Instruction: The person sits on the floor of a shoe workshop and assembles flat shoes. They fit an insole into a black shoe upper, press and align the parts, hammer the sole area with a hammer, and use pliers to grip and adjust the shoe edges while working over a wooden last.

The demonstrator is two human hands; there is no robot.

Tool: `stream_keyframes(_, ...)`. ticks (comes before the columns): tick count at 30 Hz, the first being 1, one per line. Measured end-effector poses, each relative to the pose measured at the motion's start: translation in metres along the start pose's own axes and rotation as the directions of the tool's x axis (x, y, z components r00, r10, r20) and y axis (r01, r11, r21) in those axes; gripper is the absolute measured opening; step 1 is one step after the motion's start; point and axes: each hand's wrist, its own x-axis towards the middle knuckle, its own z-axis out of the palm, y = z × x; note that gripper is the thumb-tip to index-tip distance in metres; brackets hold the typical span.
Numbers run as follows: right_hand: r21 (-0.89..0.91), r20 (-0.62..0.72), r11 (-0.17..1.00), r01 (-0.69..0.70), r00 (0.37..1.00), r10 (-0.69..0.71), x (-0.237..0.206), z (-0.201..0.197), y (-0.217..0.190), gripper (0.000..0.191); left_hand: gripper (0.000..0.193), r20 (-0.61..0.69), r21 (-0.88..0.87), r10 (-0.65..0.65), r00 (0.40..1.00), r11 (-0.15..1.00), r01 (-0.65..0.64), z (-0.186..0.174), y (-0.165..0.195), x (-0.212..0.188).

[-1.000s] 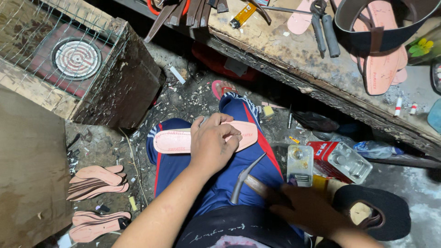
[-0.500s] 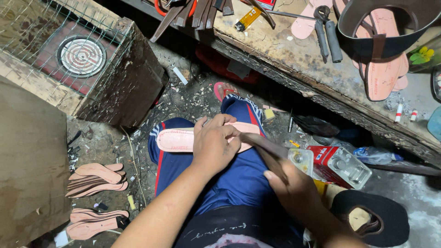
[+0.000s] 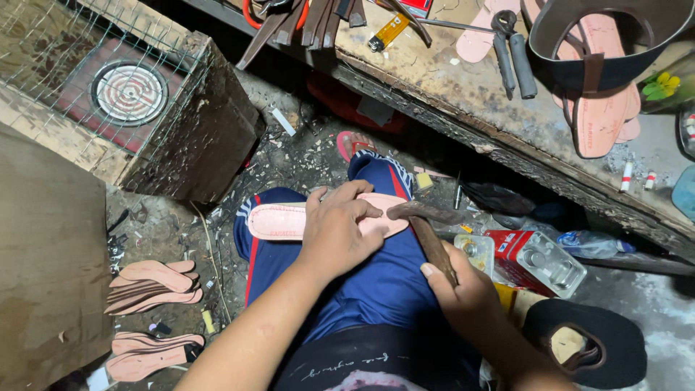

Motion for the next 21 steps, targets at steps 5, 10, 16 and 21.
stream_keyframes(5, 0.060, 0.019, 0.998, 0.020, 1.000, -0.022, 0.004, 0.000, 0.010, 0.049, 0.047, 0.109, 0.036, 0.074, 0.991, 0.996, -0.078, -0.007, -0.001, -0.003)
stream_keyframes(10, 0.012, 0.025, 1.000, 0.020, 0.999, -0.021, 0.005, -0.003, 0.009, 0.051, 0.070, 0.091, 0.075, 0.083, 0.992, 0.993, -0.089, -0.004, 0.001, -0.004)
stream_keyframes(16, -0.023, 0.012, 0.994, -0.109, 0.994, 0.109, -0.004, -0.009, 0.003, 0.050, 0.077, 0.077, 0.084, 0.102, 0.992, 0.991, -0.108, -0.004, 0.001, -0.005)
stream_keyframes(21, -0.067, -0.034, 0.946, 0.318, 0.946, -0.321, -0.002, -0.001, 0.001, 0.046, 0.076, 0.081, 0.075, 0.095, 0.992, 0.992, -0.101, -0.005, 0.000, -0.005)
